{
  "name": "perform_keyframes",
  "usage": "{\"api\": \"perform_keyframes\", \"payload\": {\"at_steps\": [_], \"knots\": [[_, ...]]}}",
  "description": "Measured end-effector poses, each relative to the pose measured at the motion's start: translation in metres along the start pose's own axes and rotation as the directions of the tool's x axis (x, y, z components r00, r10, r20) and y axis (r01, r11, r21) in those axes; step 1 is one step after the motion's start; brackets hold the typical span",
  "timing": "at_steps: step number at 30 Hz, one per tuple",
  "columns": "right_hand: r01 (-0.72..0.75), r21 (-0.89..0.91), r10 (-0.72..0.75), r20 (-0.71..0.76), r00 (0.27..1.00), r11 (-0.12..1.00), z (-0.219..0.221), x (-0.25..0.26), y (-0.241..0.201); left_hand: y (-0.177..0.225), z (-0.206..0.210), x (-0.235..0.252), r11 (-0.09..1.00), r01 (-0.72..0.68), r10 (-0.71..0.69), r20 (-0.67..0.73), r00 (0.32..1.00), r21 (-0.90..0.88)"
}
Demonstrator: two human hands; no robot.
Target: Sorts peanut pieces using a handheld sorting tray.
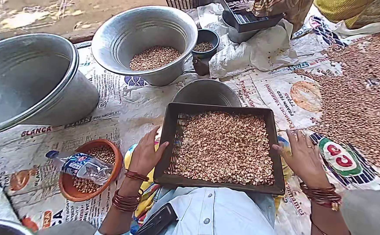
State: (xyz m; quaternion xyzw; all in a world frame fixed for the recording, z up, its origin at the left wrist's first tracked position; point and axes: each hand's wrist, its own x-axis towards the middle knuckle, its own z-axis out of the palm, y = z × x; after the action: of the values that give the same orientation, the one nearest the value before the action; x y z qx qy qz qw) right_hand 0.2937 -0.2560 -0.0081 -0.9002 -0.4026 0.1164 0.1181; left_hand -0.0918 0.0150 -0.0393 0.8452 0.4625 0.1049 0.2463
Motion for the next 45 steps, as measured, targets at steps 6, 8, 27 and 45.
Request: {"api": "perform_keyframes", "payload": {"at_steps": [6, 8, 27, 45], "knots": [[-0.150, 0.586, 0.043, 0.192, 0.981, 0.796, 0.068, -0.019, 0.037, -0.031, 0.042, -0.022, 0.592, 0.413, -0.232, 0.344, 0.910, -0.693], [-0.237, 0.736, 0.130, 0.200, 0.971, 0.634, 0.052, -0.025, 0.017, -0.021, 0.035, -0.021, 0.467, 0.446, -0.297, 0.340, 0.892, -0.763], [-0.104, 0.991, 0.155, 0.090, 0.984, 0.089, 0.036, -0.029, -0.007, 0.024, -0.021, -0.036, 0.548, 0.305, -0.415, 0.064, 0.908, -0.779], [0.002, 0.996, 0.170, -0.018, 0.985, 0.094, 0.018, -0.031, -0.014, 0.022, -0.041, -0.032, 0.670, 0.028, -0.249, -0.189, 0.950, -0.741]]}}
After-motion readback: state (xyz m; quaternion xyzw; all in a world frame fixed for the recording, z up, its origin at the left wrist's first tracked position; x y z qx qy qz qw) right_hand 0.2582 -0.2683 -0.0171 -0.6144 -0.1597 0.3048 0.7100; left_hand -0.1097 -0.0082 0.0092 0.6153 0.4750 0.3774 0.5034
